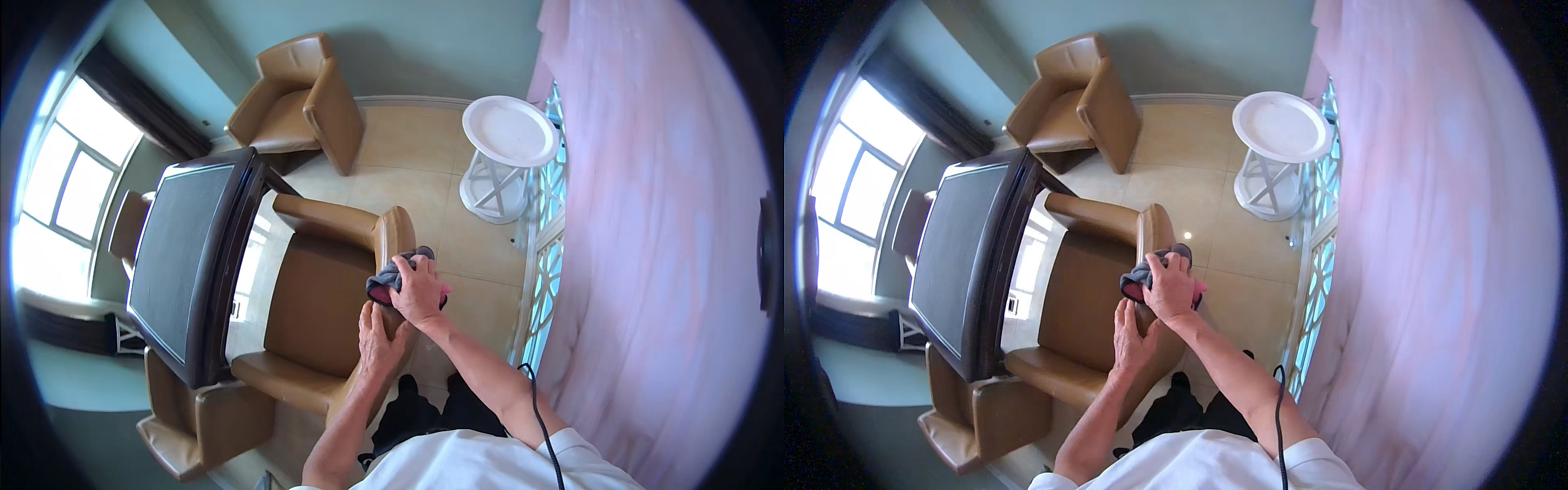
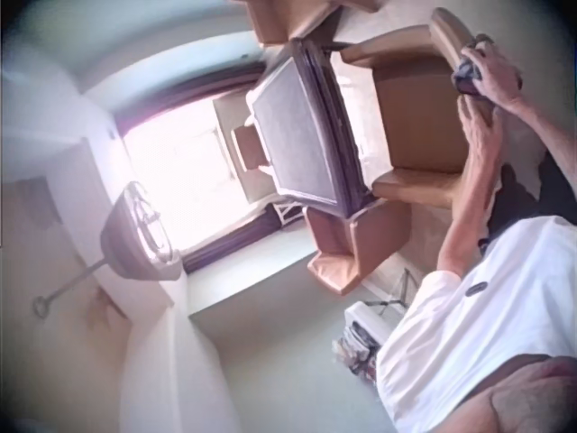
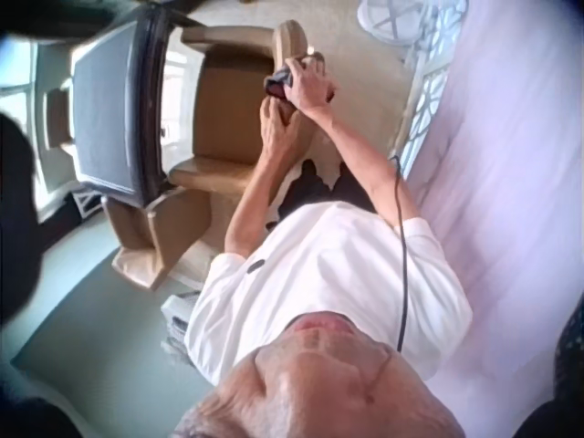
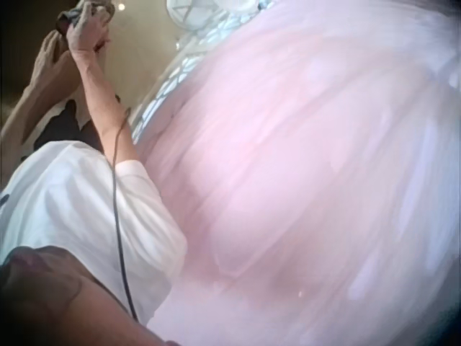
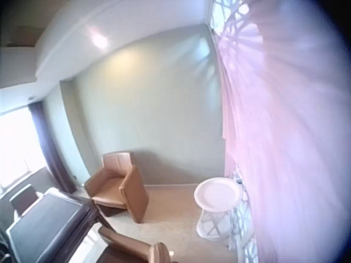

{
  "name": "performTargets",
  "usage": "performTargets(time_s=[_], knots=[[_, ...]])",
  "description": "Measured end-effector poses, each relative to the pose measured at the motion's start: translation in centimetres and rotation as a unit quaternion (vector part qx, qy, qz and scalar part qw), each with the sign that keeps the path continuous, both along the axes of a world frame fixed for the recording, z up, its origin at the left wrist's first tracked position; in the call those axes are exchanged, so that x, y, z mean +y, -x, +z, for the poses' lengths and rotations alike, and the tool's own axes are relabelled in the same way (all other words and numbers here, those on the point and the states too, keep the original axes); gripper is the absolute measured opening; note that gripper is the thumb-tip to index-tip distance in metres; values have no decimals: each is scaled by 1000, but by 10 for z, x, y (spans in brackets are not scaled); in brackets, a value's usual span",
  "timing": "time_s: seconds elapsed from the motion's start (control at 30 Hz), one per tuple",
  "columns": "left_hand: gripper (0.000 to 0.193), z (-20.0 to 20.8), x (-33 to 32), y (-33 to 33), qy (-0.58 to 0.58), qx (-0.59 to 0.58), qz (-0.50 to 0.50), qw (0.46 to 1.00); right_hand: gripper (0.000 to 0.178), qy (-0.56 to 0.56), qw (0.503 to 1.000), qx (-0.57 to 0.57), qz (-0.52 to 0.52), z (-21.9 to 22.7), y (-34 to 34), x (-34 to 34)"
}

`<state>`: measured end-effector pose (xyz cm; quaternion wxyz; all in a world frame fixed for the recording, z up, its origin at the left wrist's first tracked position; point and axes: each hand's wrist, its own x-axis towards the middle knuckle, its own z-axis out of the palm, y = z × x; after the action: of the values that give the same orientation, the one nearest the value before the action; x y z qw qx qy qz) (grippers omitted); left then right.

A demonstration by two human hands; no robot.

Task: The person wipes the surface of a dark dining table and then cleans the armrests and seat of a tan leather chair using a pink and gray cloth. The person moves around the furniture to reach different areas.

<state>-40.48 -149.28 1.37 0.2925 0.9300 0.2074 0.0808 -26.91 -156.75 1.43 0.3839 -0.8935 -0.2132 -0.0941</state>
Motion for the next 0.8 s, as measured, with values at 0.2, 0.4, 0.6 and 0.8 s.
performTargets(time_s=[0.2,0.4,0.6,0.8], knots=[[87,4,-10,-44,17,-13,43,999,58,10,999,-2,53,3,-58,4],[92,8,-5,-98,61,-66,96,991,55,39,993,-2,113,11,-110,15],[101,5,4,-161,96,-79,125,984,43,67,980,7,187,9,-160,23],[107,17,1,-174,120,9,147,982,39,191,904,196,328,36,-216,40]])
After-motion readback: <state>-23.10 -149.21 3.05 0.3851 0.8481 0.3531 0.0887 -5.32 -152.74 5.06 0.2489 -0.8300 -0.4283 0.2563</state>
